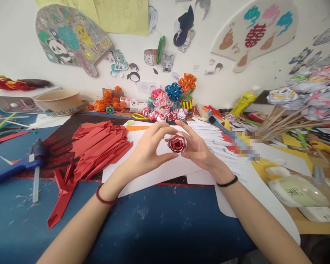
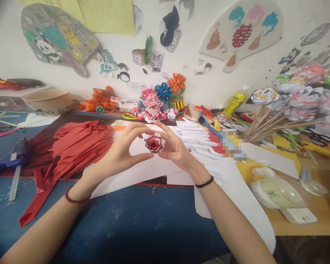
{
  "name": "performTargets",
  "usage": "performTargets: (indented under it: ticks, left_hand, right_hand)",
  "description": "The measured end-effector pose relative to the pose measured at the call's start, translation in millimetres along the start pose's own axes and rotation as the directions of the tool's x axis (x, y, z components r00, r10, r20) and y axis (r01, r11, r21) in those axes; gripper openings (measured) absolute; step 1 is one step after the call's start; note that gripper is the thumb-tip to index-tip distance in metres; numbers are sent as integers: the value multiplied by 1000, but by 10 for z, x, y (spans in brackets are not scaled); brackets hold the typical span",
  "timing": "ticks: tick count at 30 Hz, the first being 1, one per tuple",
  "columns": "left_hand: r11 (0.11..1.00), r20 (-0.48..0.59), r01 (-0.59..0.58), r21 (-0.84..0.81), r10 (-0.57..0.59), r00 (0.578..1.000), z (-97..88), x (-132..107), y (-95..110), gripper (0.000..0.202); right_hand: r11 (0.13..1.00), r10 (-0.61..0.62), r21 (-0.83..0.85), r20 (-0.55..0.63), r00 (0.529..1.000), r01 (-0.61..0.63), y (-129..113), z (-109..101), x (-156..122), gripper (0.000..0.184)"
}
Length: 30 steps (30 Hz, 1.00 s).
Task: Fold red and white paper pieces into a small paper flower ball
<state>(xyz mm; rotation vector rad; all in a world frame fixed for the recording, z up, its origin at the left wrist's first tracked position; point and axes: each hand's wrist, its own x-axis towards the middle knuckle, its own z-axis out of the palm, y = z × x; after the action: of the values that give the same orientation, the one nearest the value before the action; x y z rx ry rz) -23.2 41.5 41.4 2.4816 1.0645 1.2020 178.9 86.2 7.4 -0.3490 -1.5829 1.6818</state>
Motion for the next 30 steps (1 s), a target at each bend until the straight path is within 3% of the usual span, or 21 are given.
performTargets:
  ticks: [2, 6, 9, 12, 18, 21, 25, 30]
  left_hand:
    - [996, 3, -20, 89, 19, 1000, 58, -22, -16, 54]
    - [982, -17, -22, 189, 26, 1000, 141, -50, -28, 45]
    - [987, -33, -22, 160, 28, 999, 115, -41, -25, 45]
    - [994, -13, -69, 86, 70, 997, 54, -20, -27, 49]
    - [996, 43, -71, 56, 69, 997, -15, 0, -20, 49]
    - [998, -24, -62, 24, 63, 998, -31, 5, 8, 43]
    - [983, -190, -19, 183, 55, 980, -8, -5, 33, 4]
    - [952, -192, -5, 307, 68, 979, 34, -26, 41, 6]
  right_hand:
    - [1000, 3, 14, -7, 1000, -3, -3, 26, 1, 92]
    - [998, 16, 55, 7, 1000, -16, -17, 60, 1, 90]
    - [991, 63, 110, 73, 995, -71, -26, 29, -6, 87]
    - [980, 100, 162, 121, 988, -119, -7, -31, -11, 73]
    - [990, 93, 104, 48, 995, -98, 79, -77, -2, 48]
    - [992, 65, 106, 8, 998, -66, 89, -70, 10, 52]
    - [993, 55, 107, -36, 998, -51, 85, -64, 24, 61]
    - [995, 51, 94, -47, 998, -47, 83, -53, 21, 57]
